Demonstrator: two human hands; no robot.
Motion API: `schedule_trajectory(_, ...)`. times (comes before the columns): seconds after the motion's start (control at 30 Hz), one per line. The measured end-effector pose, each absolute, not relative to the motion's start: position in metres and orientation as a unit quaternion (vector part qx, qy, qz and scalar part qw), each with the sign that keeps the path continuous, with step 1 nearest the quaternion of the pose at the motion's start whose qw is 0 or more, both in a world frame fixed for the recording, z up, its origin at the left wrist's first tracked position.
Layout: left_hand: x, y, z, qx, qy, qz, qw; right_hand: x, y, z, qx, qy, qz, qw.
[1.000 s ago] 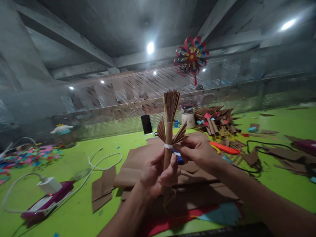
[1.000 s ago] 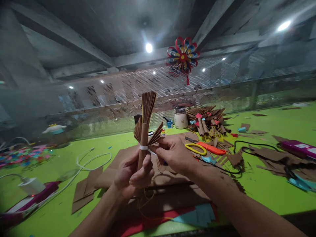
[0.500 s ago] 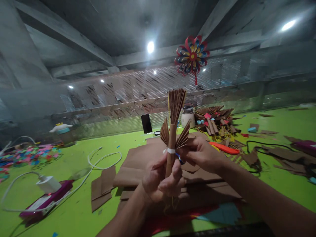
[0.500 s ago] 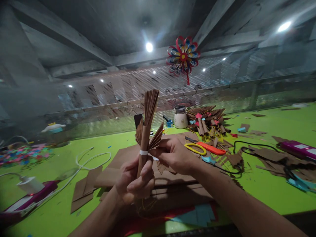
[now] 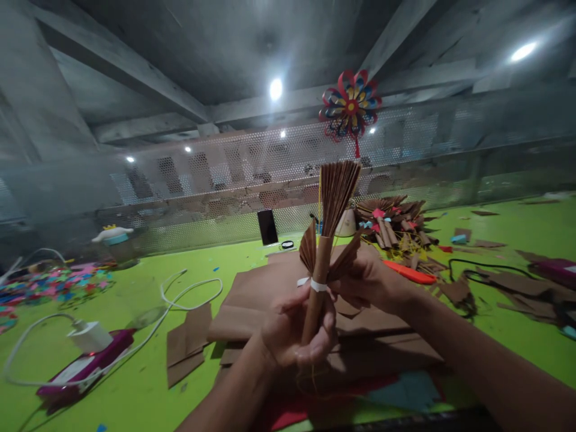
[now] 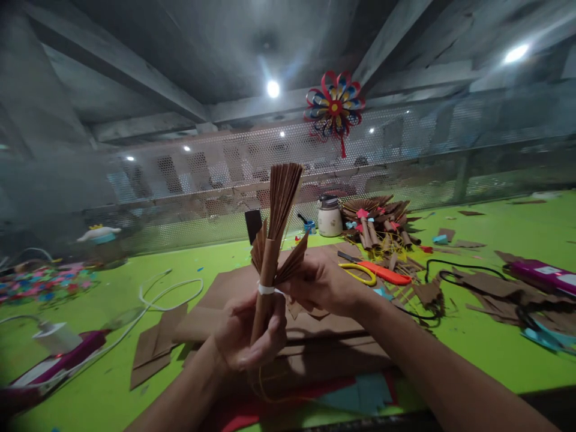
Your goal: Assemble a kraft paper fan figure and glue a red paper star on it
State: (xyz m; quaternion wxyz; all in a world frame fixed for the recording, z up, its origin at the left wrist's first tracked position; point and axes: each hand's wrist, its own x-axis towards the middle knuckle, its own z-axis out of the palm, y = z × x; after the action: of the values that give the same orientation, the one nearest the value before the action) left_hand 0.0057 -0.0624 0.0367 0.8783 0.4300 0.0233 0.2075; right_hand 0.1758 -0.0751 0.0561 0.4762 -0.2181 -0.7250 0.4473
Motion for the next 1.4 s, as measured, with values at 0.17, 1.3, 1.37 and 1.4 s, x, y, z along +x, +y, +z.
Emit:
schedule_trajectory(0.17, 0.002, -0.056, 0.043, 0.451, 0.085, 0.218, 0.861, 0.178, -0.073, 0.056, -0.209, -0.709, 0.451, 0.5)
schedule_trajectory(1.3, -0.01, -0.048, 0.061, 0.595, 0.299, 0.29, 0.687, 0.185, -0.064, 0.053, -0.268, -0.648, 0.455, 0.55)
schedule_trajectory(1.37, -0.013, -0.052, 0.069, 0.651, 0.341, 0.366, 0.57, 0.185, -0.064, 0.057, -0.279, -0.649, 0.451, 0.545)
schedule_trajectory(1.4, -0.015, -0.054, 0.072, 0.678, 0.356, 0.405, 0.5, 0.184, -0.065, 0.059, -0.287, -0.653, 0.448, 0.54)
